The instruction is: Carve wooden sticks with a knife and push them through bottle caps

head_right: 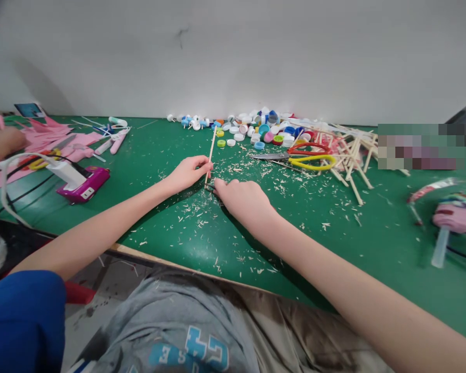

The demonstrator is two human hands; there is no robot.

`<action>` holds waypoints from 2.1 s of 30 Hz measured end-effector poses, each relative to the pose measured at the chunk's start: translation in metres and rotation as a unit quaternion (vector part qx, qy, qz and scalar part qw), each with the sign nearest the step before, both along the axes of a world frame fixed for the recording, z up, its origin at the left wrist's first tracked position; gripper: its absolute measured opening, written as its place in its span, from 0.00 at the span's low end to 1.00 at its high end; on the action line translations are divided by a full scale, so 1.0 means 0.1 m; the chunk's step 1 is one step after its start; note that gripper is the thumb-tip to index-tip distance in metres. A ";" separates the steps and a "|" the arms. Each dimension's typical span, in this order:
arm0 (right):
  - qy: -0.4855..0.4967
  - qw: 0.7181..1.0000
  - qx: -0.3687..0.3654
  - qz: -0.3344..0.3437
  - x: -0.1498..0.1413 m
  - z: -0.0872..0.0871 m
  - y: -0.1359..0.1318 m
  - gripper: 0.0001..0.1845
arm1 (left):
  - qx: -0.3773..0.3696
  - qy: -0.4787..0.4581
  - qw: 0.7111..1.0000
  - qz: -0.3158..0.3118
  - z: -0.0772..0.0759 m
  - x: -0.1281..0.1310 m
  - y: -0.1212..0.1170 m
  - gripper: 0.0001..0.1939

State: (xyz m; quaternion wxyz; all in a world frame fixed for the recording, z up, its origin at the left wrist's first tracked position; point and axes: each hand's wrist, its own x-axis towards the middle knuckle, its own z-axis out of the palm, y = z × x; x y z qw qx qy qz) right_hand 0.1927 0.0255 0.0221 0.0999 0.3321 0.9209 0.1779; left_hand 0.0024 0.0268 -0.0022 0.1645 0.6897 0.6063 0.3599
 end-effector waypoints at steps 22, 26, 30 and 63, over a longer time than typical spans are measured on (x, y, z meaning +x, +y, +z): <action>0.017 0.999 -0.036 -0.021 -0.04 0.07 0.02 0.22 | 0.035 -0.024 0.999 -0.015 0.08 -0.01 -0.08 0.11; 0.034 0.998 -0.049 -0.027 -0.06 0.07 0.02 0.21 | 0.076 -0.092 0.993 -0.003 0.17 0.06 -0.12 0.12; 0.051 0.997 -0.057 -0.020 -0.04 0.05 0.03 0.21 | 0.085 -0.081 0.993 0.001 0.17 0.06 -0.13 0.13; 0.084 0.995 -0.051 -0.014 -0.04 0.01 0.08 0.26 | 0.017 -0.019 0.999 -0.020 0.04 -0.02 -0.09 0.11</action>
